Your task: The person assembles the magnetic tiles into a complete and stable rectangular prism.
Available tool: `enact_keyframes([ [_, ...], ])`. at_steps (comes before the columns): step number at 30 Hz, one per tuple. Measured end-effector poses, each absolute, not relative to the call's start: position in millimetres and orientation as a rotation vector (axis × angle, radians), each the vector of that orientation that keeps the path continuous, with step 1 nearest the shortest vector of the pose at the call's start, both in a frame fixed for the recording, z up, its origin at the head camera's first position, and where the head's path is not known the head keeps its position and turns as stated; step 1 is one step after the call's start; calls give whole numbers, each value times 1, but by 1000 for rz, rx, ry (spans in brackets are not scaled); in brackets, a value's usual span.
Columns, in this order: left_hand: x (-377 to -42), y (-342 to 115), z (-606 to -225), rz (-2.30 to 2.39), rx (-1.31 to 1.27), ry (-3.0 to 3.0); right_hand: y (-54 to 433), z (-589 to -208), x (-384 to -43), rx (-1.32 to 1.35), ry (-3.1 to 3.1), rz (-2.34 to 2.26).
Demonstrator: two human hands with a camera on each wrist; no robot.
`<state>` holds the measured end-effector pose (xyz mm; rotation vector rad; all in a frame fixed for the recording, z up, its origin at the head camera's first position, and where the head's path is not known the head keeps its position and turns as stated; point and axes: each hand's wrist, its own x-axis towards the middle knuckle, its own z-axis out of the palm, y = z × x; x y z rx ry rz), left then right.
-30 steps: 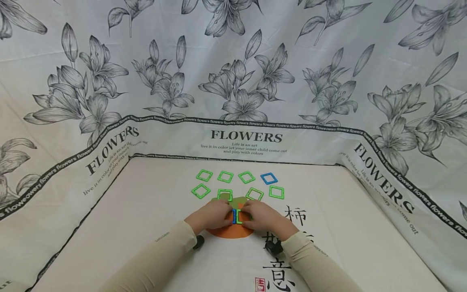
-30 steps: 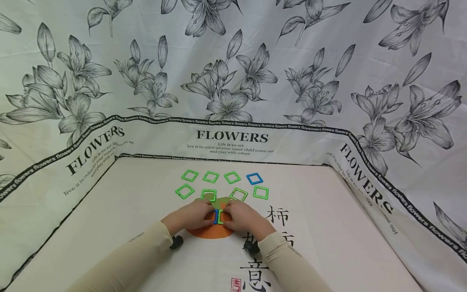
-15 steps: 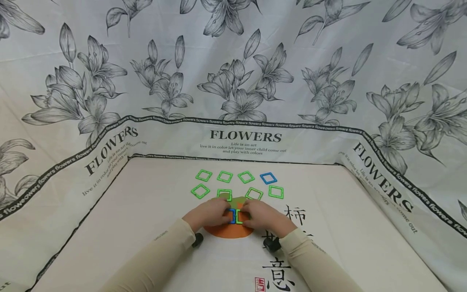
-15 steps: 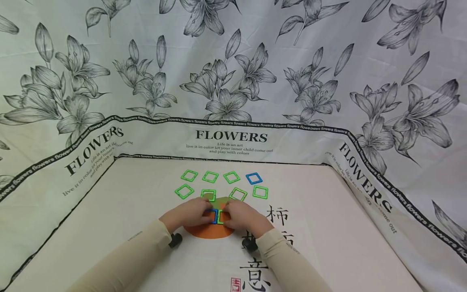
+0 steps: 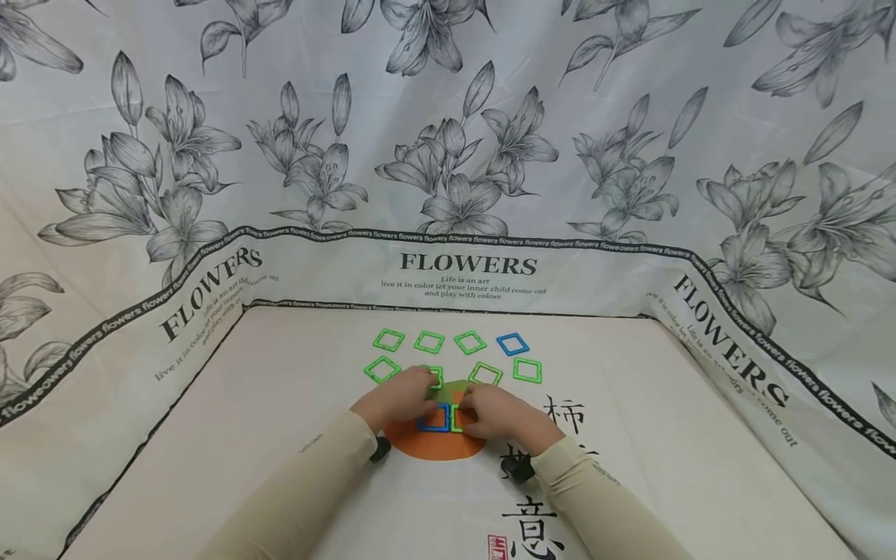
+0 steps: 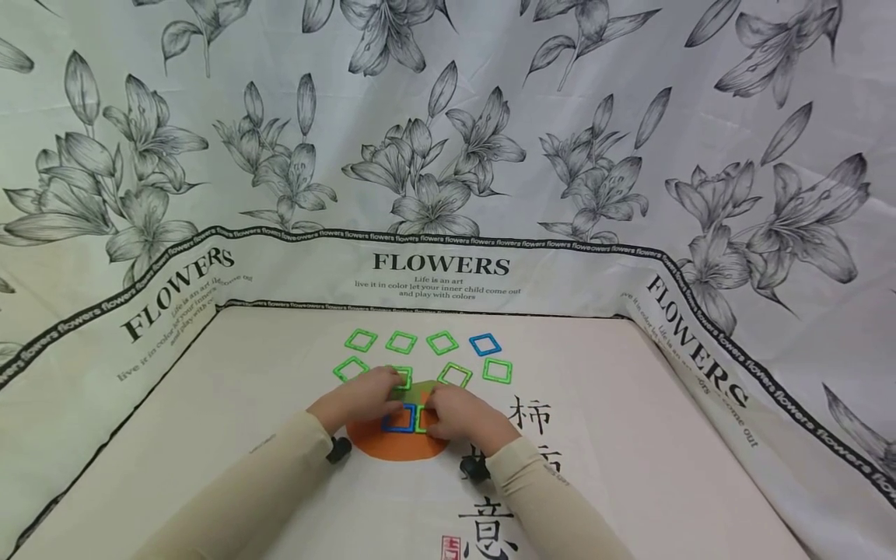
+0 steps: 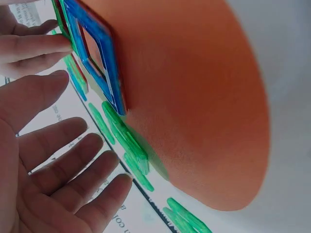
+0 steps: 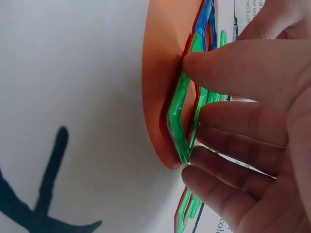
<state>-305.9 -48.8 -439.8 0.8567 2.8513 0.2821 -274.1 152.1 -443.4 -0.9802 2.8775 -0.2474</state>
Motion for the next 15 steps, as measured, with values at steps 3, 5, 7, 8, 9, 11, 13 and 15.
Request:
enact_keyframes([
  [3,-312,-48,-442,279,865,2866,152,-444,-274,-973,2880,-255],
  [5,-315,-47,-442,275,871,2873,151,-443,-274,-960,2878,-264],
  [7,-319,-46,-441,269,850,2875,151,-442,-274,-948,2873,-281],
  [8,-321,-45,-440,277,836,2871,151,-442,-274,-941,2869,-286],
  [9,-322,-44,-438,280,819,2869,150,-442,-274,-936,2864,-292],
  [11,-326,-43,-437,297,778,2862,150,-441,-274,-933,2860,-295],
  [13,-328,-41,-434,309,746,2857,150,-440,-274,-927,2856,-300],
  [15,-330,-40,-432,321,722,2853,150,-440,-273,-924,2854,-297],
])
